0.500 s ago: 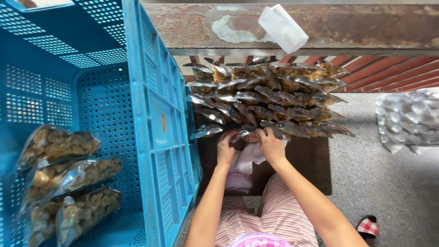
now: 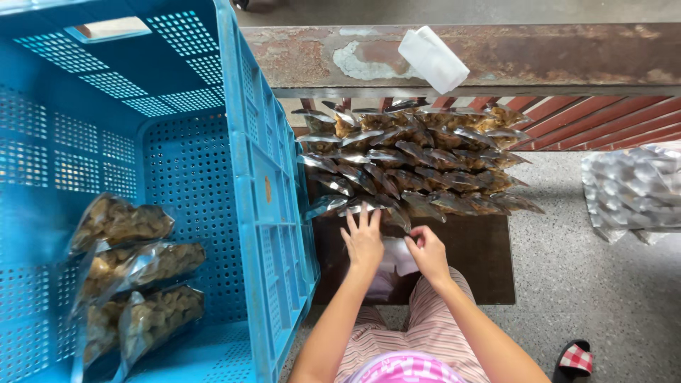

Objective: The person wipes the exterior of sealed snack bags with a white cloth, one at a time, then places them into a blue plastic basket. The task is performed repeatedly throughout the clip.

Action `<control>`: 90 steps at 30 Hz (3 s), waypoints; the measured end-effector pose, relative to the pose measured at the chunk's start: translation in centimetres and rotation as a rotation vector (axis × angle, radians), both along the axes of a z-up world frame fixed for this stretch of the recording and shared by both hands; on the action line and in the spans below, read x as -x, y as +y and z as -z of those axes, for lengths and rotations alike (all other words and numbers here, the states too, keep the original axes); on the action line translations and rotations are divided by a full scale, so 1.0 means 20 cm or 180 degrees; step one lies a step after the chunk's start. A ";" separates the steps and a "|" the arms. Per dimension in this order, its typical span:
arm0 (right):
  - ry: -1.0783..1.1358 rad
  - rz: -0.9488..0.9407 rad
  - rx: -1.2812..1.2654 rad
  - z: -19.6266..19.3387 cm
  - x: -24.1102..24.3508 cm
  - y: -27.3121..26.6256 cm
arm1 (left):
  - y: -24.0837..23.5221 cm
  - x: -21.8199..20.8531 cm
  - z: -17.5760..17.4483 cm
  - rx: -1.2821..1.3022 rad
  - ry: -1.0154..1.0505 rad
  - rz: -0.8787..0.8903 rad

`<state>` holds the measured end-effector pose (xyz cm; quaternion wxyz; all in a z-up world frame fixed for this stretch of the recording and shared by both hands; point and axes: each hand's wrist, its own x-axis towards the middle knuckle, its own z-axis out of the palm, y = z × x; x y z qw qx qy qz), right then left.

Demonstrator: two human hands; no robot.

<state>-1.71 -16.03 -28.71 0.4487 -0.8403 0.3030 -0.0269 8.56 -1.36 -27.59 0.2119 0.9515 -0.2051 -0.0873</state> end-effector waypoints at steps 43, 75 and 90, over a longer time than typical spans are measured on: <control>-0.2217 -0.0713 -0.1868 -1.35 -0.28 0.34 | 1.60 -1.03 -1.25 -0.1696 0.1682 -0.1942; -0.2631 -0.1819 -0.1059 -2.03 0.09 0.46 | 0.60 0.25 -2.04 0.3212 -0.1107 0.0140; -0.2670 -0.1181 -0.1610 -1.29 0.19 0.04 | 0.44 0.36 -1.56 0.4245 0.2305 -0.0002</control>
